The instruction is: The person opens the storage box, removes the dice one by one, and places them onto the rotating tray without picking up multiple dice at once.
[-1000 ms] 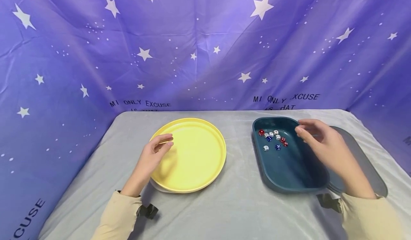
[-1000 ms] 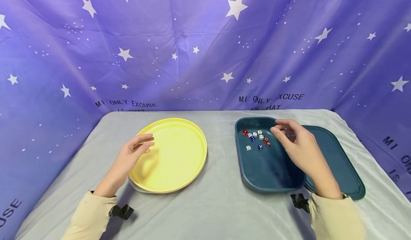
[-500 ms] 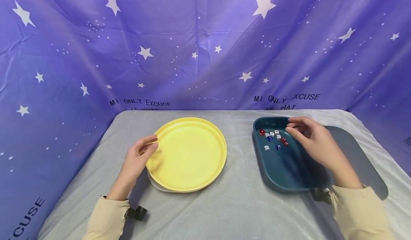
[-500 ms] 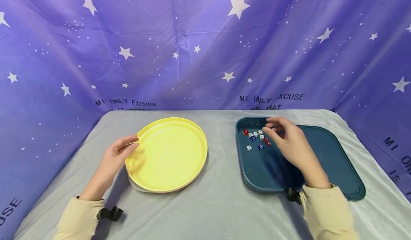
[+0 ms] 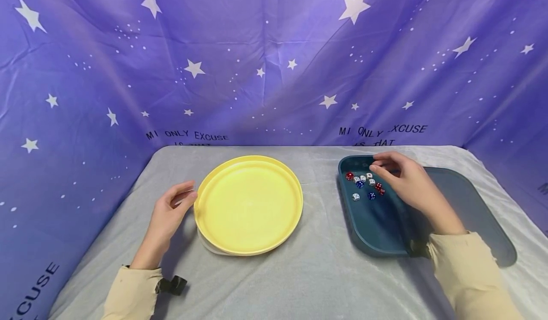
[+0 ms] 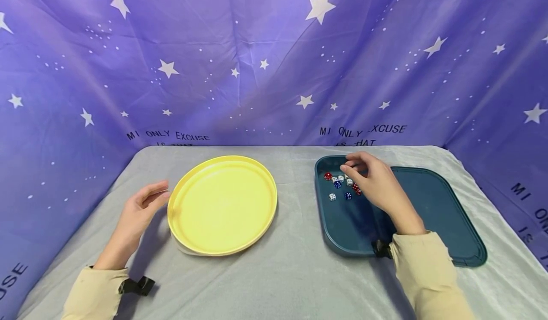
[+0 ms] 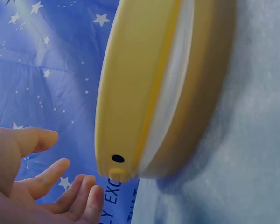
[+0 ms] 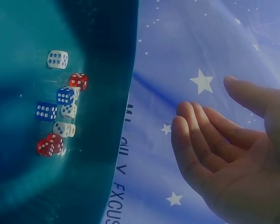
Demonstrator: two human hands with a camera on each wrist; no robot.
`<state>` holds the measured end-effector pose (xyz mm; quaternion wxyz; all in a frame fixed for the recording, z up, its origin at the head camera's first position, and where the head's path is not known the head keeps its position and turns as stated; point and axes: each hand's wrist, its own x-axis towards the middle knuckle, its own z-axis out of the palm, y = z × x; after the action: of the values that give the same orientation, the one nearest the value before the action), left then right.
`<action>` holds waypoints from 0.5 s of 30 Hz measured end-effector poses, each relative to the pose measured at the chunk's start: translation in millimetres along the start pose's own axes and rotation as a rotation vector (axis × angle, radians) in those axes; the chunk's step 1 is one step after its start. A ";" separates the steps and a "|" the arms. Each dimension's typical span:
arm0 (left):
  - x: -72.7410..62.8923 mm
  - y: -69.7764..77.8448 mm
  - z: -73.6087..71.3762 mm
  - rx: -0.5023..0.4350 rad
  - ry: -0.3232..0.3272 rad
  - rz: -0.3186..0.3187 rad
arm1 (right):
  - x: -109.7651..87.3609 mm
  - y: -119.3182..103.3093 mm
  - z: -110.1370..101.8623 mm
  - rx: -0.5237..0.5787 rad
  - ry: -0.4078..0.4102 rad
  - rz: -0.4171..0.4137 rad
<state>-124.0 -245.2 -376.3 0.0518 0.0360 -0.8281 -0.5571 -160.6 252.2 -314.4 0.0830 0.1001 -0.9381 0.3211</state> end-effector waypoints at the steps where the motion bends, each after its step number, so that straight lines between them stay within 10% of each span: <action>1: -0.1 -0.8 -1.1 0.006 -0.007 -0.008 | 1.0 -0.4 0.1 -0.001 -0.009 0.006; 15: -0.7 -13.3 -4.8 -0.161 -0.148 -0.218 | 14.9 1.8 4.1 0.005 -0.091 0.026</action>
<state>-122.7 -254.6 -386.9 -0.0674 0.0800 -0.7734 -0.6252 -175.8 249.1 -315.5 0.0357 0.1026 -0.9414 0.3195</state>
